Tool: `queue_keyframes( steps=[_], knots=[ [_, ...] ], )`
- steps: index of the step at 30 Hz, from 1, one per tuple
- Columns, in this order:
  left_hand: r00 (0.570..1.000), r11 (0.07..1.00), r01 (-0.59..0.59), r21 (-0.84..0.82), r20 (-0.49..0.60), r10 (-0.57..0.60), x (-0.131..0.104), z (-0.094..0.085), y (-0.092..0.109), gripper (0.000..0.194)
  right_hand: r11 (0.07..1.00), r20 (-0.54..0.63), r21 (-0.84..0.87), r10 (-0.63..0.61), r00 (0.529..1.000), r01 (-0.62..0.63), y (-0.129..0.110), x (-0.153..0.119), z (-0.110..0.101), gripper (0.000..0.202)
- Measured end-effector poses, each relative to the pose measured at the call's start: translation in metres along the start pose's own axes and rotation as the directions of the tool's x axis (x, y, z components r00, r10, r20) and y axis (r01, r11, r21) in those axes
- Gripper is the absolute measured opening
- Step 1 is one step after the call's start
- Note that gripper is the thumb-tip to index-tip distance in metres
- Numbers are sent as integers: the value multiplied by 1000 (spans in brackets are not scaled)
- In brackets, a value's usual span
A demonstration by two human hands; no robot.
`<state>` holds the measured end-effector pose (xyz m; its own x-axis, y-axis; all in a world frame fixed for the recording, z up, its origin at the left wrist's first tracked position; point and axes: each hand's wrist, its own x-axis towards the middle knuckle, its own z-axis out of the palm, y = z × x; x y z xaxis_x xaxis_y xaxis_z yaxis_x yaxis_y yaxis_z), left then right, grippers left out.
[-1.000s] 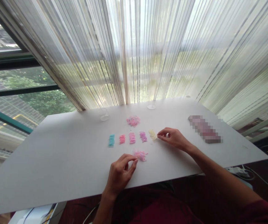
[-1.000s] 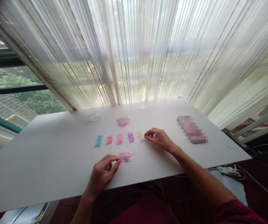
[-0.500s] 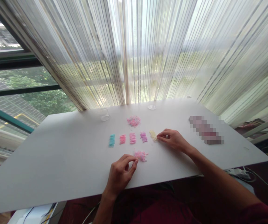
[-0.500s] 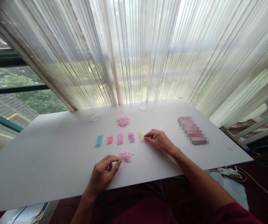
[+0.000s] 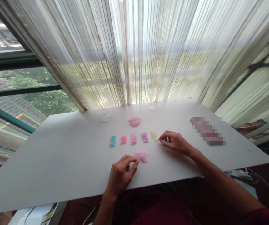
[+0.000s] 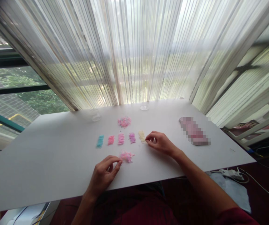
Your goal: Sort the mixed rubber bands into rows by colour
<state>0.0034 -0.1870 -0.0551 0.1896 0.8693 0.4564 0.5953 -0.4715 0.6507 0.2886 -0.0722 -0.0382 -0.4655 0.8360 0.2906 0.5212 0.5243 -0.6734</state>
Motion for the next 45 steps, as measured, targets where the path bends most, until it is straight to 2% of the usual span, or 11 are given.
queue_keyframes(
  steps=[4, 10, 28, 34, 39, 45],
  knots=[
    [1000, 1000, 4, -5, 0, -4, -1, 0, -1, 14, 999, 89, 14, -36, 995, 35, -2, -2, 4, 16],
    [1000, 1000, 7, -1, 1, -7, 0, 0, 0, 15, 999, 53, -14, -42, 998, 43, 2, -2, 13, 20],
    [1000, 1000, 7, -12, 10, -7, -1, 0, -1, 11, 999, 54, -17, -34, 998, 35, 2, -4, 11, 17],
    [995, 996, 43, 76, -88, -36, 1, 1, -3, 13, 998, 44, -35, -58, 997, 60, -12, -13, 7, 14],
    [994, 982, 81, 173, -82, -67, 3, 2, -3, 20, 997, 21, -11, -71, 997, 71, -39, -29, 25, 14],
    [993, 971, 114, 212, -49, -106, 3, 3, -4, 23, 999, -93, 44, 1, 996, 4, -59, -36, 56, 14]
  ],
)
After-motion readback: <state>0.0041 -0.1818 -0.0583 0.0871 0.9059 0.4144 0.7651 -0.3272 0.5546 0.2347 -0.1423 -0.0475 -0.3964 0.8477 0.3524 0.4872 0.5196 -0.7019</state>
